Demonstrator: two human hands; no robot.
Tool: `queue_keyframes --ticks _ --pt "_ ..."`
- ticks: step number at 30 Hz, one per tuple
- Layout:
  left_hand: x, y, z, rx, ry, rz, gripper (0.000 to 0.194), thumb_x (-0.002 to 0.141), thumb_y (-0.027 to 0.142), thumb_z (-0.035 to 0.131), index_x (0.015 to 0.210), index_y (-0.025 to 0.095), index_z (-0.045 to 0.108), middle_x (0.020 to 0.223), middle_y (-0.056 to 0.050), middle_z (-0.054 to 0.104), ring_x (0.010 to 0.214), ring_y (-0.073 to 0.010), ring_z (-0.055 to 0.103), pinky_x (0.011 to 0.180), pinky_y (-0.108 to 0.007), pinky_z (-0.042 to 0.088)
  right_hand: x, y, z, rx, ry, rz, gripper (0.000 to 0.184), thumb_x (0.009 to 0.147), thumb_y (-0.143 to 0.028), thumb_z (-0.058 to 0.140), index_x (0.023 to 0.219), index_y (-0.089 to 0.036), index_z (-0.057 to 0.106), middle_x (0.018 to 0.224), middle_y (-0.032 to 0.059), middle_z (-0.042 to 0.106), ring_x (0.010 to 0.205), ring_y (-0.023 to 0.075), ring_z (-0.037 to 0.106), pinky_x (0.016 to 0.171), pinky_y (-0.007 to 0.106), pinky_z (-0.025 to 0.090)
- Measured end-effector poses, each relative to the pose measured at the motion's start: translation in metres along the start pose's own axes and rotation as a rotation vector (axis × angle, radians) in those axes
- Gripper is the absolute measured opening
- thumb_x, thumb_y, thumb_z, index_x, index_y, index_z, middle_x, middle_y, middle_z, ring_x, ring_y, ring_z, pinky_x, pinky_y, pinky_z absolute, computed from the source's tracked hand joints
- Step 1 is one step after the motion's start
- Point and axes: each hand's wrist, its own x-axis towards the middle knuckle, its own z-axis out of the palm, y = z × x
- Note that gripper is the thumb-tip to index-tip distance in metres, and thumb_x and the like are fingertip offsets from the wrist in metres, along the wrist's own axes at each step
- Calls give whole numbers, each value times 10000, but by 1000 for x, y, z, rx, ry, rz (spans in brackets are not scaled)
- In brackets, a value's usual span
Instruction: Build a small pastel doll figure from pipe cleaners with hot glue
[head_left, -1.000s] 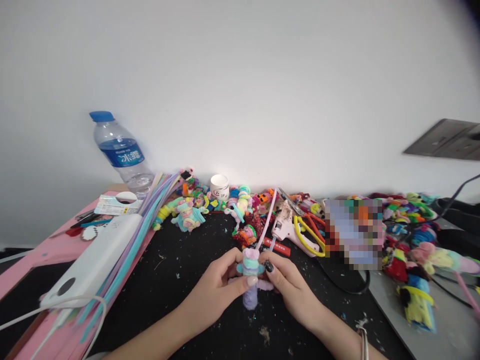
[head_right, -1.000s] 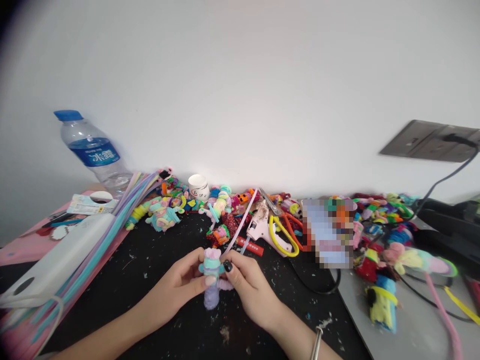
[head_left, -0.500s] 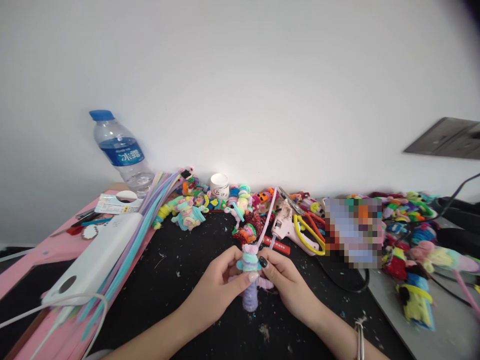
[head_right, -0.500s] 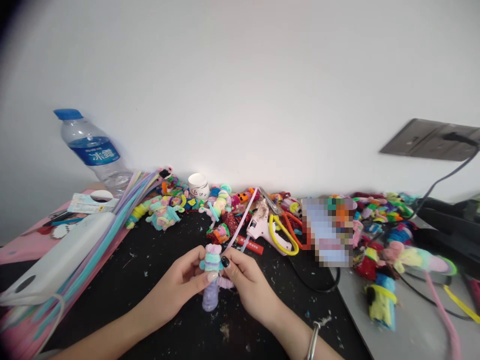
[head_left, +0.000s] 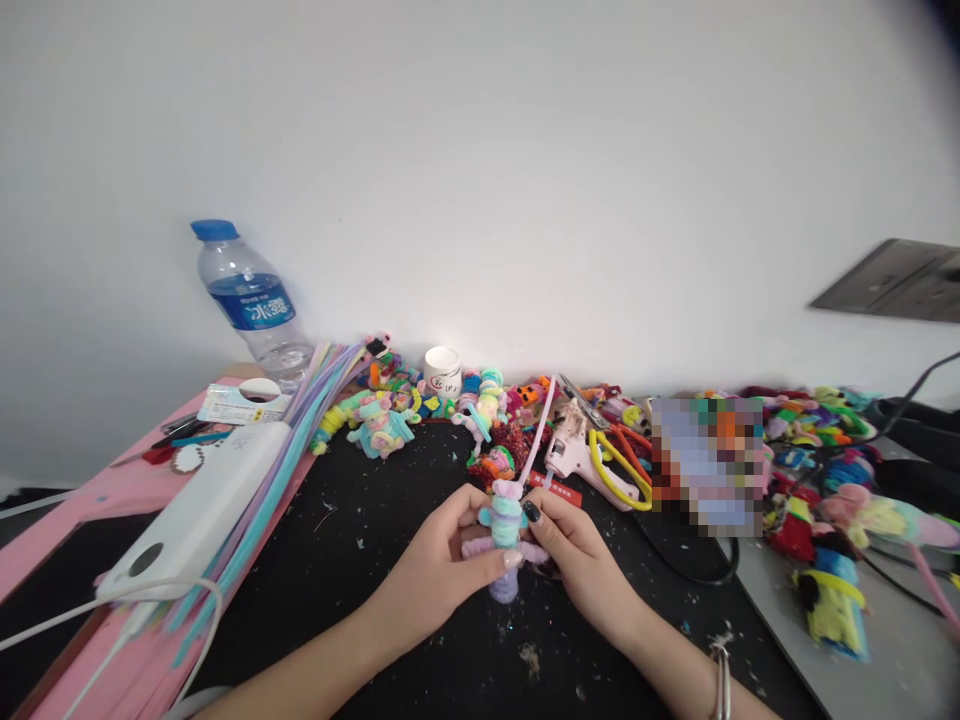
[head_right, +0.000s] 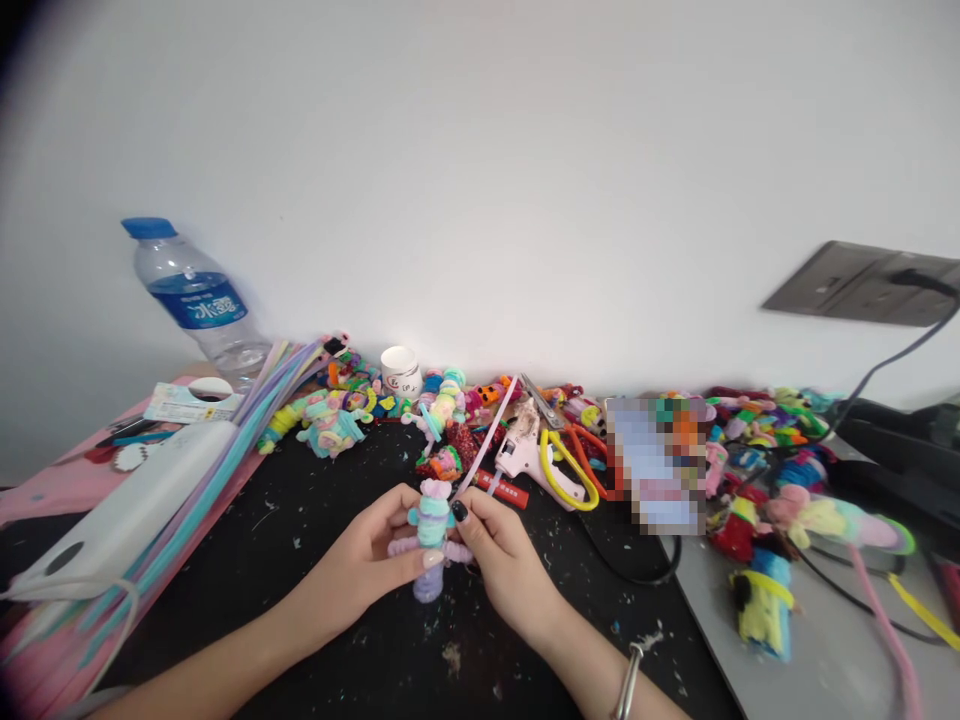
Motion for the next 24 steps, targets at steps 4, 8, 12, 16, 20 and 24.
queue_keyframes --ticks 4,8,12,16,20,24 --pt "1 -3 -2 10 30 47 184 762 186 632 879 164 492 854 -14 585 816 -147 555 715 -258 423 1 -3 0 -87 35 -38 311 853 -449 488 698 -179 500 631 -35 402 549 104 331 495 218 275" --pt "2 -4 -3 23 56 63 194 767 198 624 905 174 490 884 -25 591 851 -169 563 753 -289 437 0 -2 -1 -172 64 -67 301 869 -427 470 708 -175 503 626 -31 407 555 108 334 498 223 275" --pt "3 -4 -4 32 88 64 200 763 213 627 905 178 490 897 -27 594 869 -183 572 781 -312 439 -1 1 -3 -192 125 -60 264 876 -398 472 743 -173 514 620 -36 398 536 101 322 469 219 253" --pt "3 -5 -4 50 101 61 200 758 215 631 904 174 499 897 -31 599 865 -185 574 777 -314 442 0 2 -4 -199 134 -59 242 870 -395 486 772 -177 519 635 -38 410 531 98 334 461 213 256" --pt "3 -6 -5 78 118 51 210 749 231 640 902 172 508 892 -34 605 853 -186 575 761 -307 443 1 4 -5 -225 127 -81 227 857 -389 508 778 -177 526 666 -29 437 565 106 371 499 215 293" --pt "3 -6 -5 83 120 49 215 745 232 644 897 170 507 885 -33 603 850 -185 576 752 -300 444 0 4 -4 -203 105 -73 213 868 -375 495 786 -180 521 667 -29 438 569 108 370 503 213 292"
